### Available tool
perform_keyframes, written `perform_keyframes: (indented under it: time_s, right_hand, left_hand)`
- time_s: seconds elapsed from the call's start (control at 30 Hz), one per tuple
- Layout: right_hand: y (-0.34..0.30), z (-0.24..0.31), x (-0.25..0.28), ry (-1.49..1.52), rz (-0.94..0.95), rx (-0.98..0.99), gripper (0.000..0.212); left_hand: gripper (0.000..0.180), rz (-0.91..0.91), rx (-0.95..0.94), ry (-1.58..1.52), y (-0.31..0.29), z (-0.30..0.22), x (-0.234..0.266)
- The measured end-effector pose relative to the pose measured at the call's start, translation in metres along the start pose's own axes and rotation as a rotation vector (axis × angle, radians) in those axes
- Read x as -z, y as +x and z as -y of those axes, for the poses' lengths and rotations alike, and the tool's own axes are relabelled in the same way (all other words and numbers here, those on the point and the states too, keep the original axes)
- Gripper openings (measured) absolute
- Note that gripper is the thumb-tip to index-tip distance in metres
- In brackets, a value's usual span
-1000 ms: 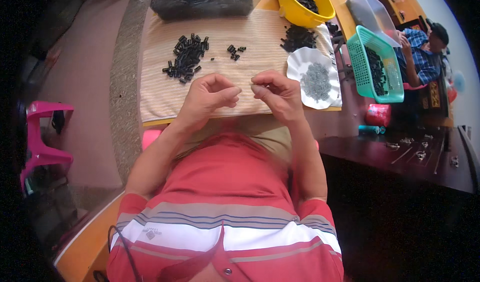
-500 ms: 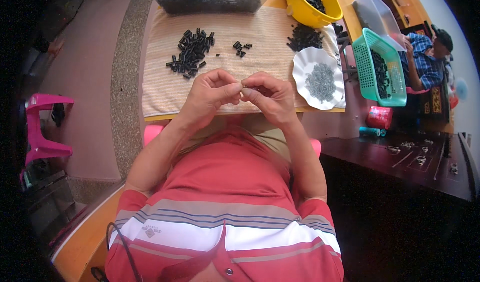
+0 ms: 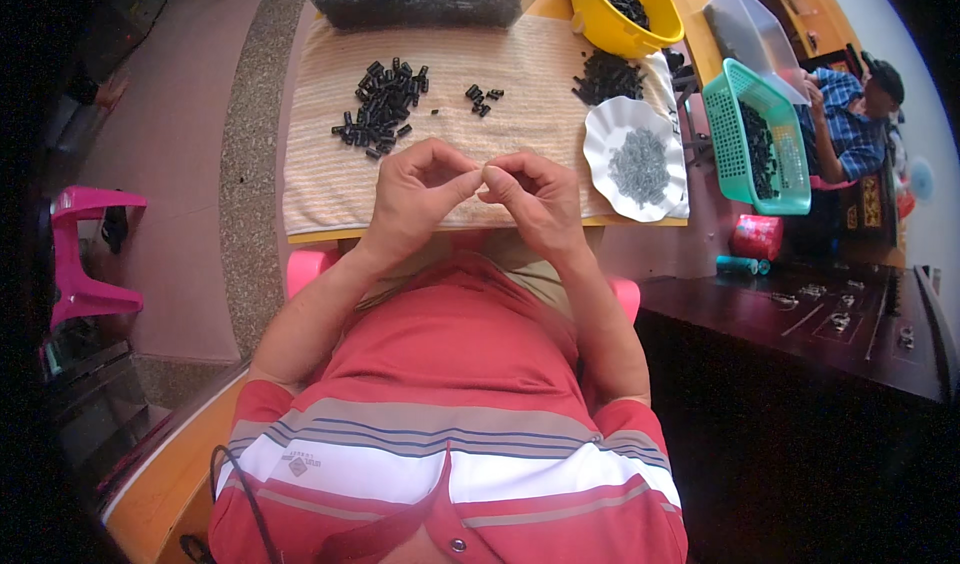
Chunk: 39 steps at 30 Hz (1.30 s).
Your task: The person assembles small black plastic parts by inserting small pins into them by hand, then gathers and organizes the plastic components into piles on the cloth.
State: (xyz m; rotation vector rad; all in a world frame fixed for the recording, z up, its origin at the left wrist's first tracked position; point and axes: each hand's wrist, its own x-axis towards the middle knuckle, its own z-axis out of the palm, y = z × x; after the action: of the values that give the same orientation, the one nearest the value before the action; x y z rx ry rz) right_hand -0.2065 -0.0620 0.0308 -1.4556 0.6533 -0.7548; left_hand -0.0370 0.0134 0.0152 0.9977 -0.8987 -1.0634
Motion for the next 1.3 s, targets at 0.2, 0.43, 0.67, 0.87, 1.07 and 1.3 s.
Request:
perform_keyframes:
  time_s: [0.2, 0.43, 0.67, 0.87, 1.07, 1.3]
  right_hand:
    - [0.000, 0.003, 0.003, 0.015, -0.011, -0.146, 0.014]
    - [-0.002, -0.008, 0.002, -0.001, -0.011, -0.026, 0.012]
    - [-0.004, -0.017, 0.000, -0.230, -0.062, 0.114, 0.009]
    - [0.008, 0.003, 0.033, -0.780, -0.235, 0.370, 0.012]
    - [0.023, 0.014, 0.068, -1.157, -0.229, 0.454, 0.010]
    - [0.044, 0.008, 0.065, -1.321, 0.002, 0.451, 0.009]
  left_hand:
    - [0.005, -0.047, -0.087, 0.127, -0.003, 0.006, -0.003]
    - [0.005, -0.049, -0.055, 0.095, -0.002, 0.003, -0.004]
    - [0.006, -0.024, 0.062, -0.107, 0.002, 0.000, 0.001]
    - [0.007, -0.043, 0.098, -0.103, 0.005, 0.007, 0.006]
    - [0.007, -0.007, 0.116, -0.116, 0.005, 0.011, 0.006]
    - [0.007, 0.001, 0.158, -0.103, 0.004, 0.010, 0.003]
